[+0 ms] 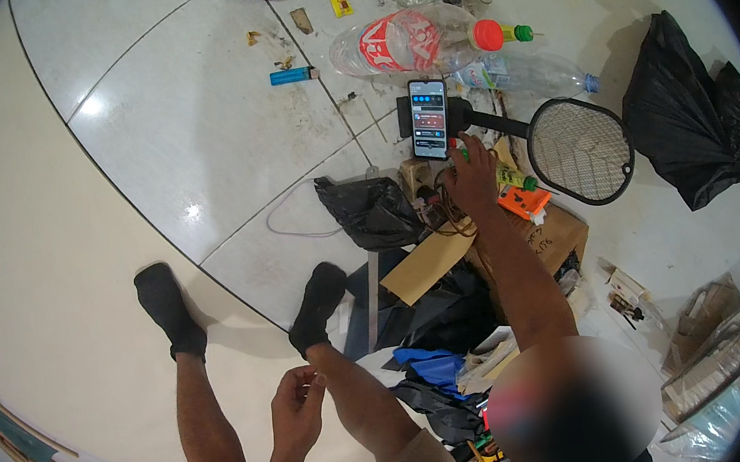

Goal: The person measures and cuts a large piece of off-white fabric on the floor using a wooden stick as a guide and scissors. They repeatedly align the stick, cut along it, and reposition the fabric to produce multiple rectangular pieces.

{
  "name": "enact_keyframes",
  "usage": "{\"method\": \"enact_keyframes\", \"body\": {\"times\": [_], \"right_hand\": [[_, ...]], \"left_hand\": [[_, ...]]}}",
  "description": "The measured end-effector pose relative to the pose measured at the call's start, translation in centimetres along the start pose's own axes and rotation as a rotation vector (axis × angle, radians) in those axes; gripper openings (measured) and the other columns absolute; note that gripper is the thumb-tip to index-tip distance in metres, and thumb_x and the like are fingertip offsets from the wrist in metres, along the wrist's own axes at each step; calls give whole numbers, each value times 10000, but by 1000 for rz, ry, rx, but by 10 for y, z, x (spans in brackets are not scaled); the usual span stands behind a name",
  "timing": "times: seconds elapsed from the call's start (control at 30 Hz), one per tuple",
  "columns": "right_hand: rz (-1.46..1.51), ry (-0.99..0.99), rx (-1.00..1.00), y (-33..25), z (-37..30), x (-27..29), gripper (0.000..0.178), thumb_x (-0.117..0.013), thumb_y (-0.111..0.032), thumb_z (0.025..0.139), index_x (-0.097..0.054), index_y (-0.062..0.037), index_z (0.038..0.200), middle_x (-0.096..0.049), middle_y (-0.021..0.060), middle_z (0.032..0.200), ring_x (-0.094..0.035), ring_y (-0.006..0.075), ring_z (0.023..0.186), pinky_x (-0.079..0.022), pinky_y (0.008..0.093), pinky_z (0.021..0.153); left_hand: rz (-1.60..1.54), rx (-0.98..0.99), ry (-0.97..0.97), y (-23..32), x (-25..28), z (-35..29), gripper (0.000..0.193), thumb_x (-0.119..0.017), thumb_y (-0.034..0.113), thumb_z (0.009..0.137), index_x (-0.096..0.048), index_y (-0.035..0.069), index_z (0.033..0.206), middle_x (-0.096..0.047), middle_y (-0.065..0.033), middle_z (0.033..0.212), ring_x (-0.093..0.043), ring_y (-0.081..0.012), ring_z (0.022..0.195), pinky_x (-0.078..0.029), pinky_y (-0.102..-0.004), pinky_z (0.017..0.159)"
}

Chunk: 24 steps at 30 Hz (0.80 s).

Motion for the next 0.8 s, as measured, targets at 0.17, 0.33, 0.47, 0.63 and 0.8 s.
{"method": "enact_keyframes", "body": {"times": [0.17, 0.33, 0.47, 0.63, 0.8], "right_hand": [[5, -17, -8, -2, 1, 1, 408, -633, -203, 785, -552, -103, 1172, -343, 153, 1405, -282, 376, 1340, -275, 567, 1040], [-39, -31, -14, -5, 6, 6, 458, -642, -183, 770, -537, -96, 1207, -328, 155, 1428, -277, 385, 1350, -290, 543, 1052], [-21, -40, -17, -6, 11, 9, 474, -651, -172, 753, -535, -96, 1206, -320, 157, 1433, -269, 392, 1353, -277, 546, 1067], [6, -57, -28, -10, 15, 11, 472, -642, -170, 752, -536, -96, 1206, -314, 160, 1436, -258, 392, 1361, -268, 547, 1077], [-13, -63, -32, -8, 15, 7, 467, -620, -176, 752, -546, -102, 1207, -306, 157, 1443, -238, 388, 1371, -251, 550, 1090]], "left_hand": [[-5, -1, -5, -2, 1, 1, 247, -565, 124, 928, -534, -22, 1125, -593, -79, 979, -542, -127, 898, -433, -275, 845], [5, 1, -7, -2, 1, 0, 249, -564, 122, 927, -533, -25, 1126, -591, -84, 988, -546, -134, 908, -436, -281, 853], [6, 8, -12, -5, 1, 2, 252, -564, 122, 927, -533, -26, 1129, -591, -87, 997, -550, -143, 914, -439, -287, 860], [7, 3, -15, -5, 1, 2, 253, -561, 125, 930, -529, -23, 1133, -592, -91, 999, -554, -151, 918, -442, -294, 862], [-16, 12, -19, -8, 0, 3, 253, -560, 129, 932, -526, -24, 1131, -592, -92, 991, -555, -155, 918, -445, -300, 861]]}}
Point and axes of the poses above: each hand's wrist, its own z-axis towards the middle knuckle, its own x-axis out of the back of the hand, y = z × x, the point moved 2 cm from there along z, towards the middle knuckle
